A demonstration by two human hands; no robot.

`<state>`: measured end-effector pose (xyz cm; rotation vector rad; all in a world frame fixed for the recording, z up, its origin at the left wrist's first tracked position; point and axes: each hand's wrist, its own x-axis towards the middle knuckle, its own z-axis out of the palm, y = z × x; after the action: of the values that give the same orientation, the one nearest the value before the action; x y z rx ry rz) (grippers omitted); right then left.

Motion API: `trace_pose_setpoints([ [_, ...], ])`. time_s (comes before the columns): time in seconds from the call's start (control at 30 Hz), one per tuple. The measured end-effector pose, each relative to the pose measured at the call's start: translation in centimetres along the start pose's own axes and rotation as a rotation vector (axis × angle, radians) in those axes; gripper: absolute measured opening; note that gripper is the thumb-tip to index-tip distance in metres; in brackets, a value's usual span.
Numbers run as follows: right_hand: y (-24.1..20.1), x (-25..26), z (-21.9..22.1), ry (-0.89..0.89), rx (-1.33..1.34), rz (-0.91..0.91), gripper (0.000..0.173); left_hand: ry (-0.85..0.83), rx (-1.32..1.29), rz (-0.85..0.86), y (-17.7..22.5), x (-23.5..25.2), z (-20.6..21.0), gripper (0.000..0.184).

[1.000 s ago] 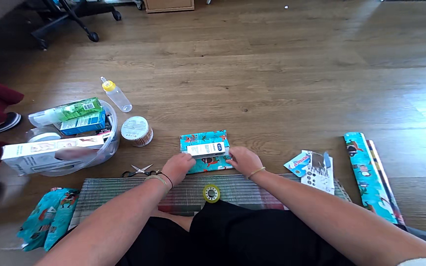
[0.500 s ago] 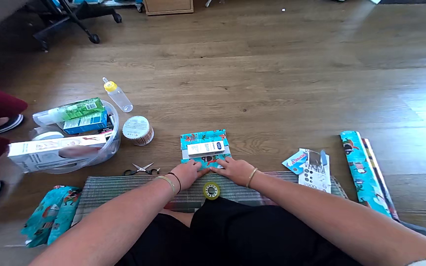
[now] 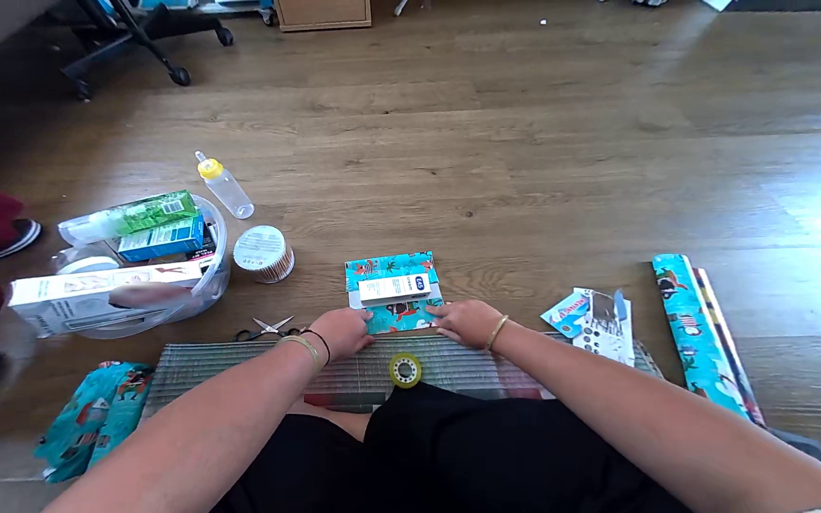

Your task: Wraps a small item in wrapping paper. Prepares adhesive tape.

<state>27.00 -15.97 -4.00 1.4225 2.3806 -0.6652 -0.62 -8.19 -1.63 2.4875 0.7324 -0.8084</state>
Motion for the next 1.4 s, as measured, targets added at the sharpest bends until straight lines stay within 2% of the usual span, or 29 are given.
trace_pose_setpoints([
  [0.17, -0.3, 0.9, 0.5, 0.183, -0.051, -0.051, 0.035, 0.113, 0.001, -0.062, 1.9, 0.7, 0.0, 0.052],
  [0.3, -1.8, 1.9, -0.6, 0.073, -0.076, 0.021, 0.046, 0.103, 0.069, -0.106, 3.4, 1.4, -0.4, 0.062],
  [0.47, -2.5, 2.5, -0.8, 0.098, -0.091, 0.031, 0.048, 0.074, 0.064, -0.12, 3.5, 1.4, -0.8, 0.054],
  [0.63, -2.1, 2.9, -0.8, 0.092, -0.031, -0.027, 0.037, 0.075, 0.077, -0.123, 3.5, 1.1, -1.0, 0.048],
  [0.77, -2.5, 2.6, -0.8, 0.068, -0.127, -0.062, 0.034, 0.077, 0.083, -0.118, 3.4, 1.2, -1.1, 0.044],
  [0.87, -2.9, 2.4, -0.5, 0.119, -0.214, -0.096, 0.02, 0.082, 0.087, -0.109, 3.0, 1.3, -1.3, 0.048],
  [0.97, -2.8, 2.3, -0.6, 0.203, -0.209, -0.082, 0.018, 0.136, 0.113, -0.094, 2.5, 1.3, -1.2, 0.05],
  [1.2, -2.7, 2.4, -0.2, 0.257, -0.126, -0.068, 0.029, 0.099, 0.216, -0.023, 2.4, 2.0, -0.5, 0.036],
  [1.4, -3.1, 2.8, -0.6, 0.146, -0.121, -0.032, 0.041, 0.122, 0.333, 0.097, 2.2, 2.0, -0.1, 0.027],
])
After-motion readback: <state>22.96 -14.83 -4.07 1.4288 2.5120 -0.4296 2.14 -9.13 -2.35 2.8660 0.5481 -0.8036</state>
